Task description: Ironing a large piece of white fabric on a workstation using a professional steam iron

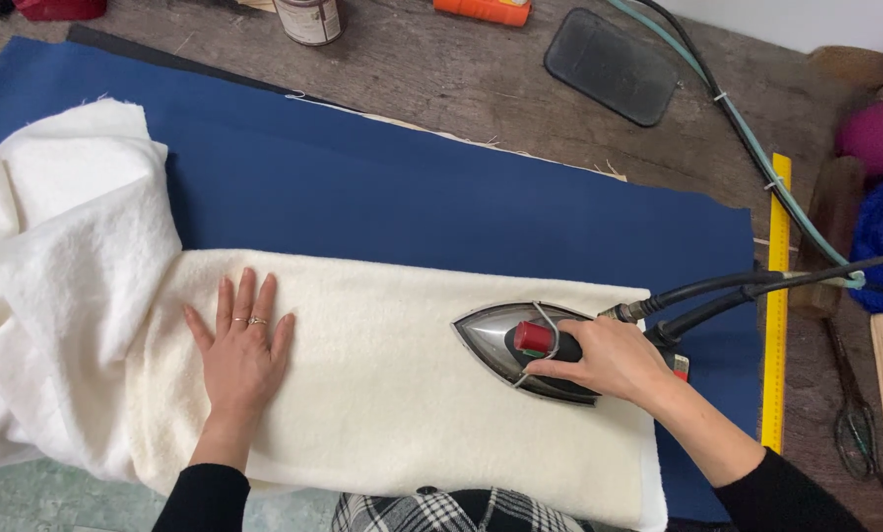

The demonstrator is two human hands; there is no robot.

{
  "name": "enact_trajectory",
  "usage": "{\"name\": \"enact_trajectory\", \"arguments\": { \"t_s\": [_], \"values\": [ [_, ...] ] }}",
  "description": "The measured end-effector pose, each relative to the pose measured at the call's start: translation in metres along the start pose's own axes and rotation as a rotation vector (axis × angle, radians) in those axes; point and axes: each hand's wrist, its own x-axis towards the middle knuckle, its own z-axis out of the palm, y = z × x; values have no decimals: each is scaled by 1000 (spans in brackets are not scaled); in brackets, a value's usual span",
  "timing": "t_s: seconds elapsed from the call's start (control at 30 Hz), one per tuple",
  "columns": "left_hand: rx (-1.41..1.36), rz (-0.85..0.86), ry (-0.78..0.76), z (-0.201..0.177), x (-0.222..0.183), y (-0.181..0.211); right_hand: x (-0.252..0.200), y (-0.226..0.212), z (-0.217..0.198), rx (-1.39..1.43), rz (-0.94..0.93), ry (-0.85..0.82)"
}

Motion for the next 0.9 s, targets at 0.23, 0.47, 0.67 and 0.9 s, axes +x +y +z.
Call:
{"name": "enact_trajectory", "arguments": {
  "t_s": [0.23, 0.47, 0.67, 0.9],
  "values": [
    [-5, -1, -2, 0, 0, 0, 1, 2, 1, 14, -18, 10],
    [-9, 2, 1, 1, 0, -1, 1, 0, 2, 14, 1, 8],
    [-11, 6, 5, -1, 0, 0, 1, -1, 2, 34, 10, 20],
    [25, 2, 7, -2, -1, 1, 5, -9, 6, 75, 37, 35]
  ]
}}
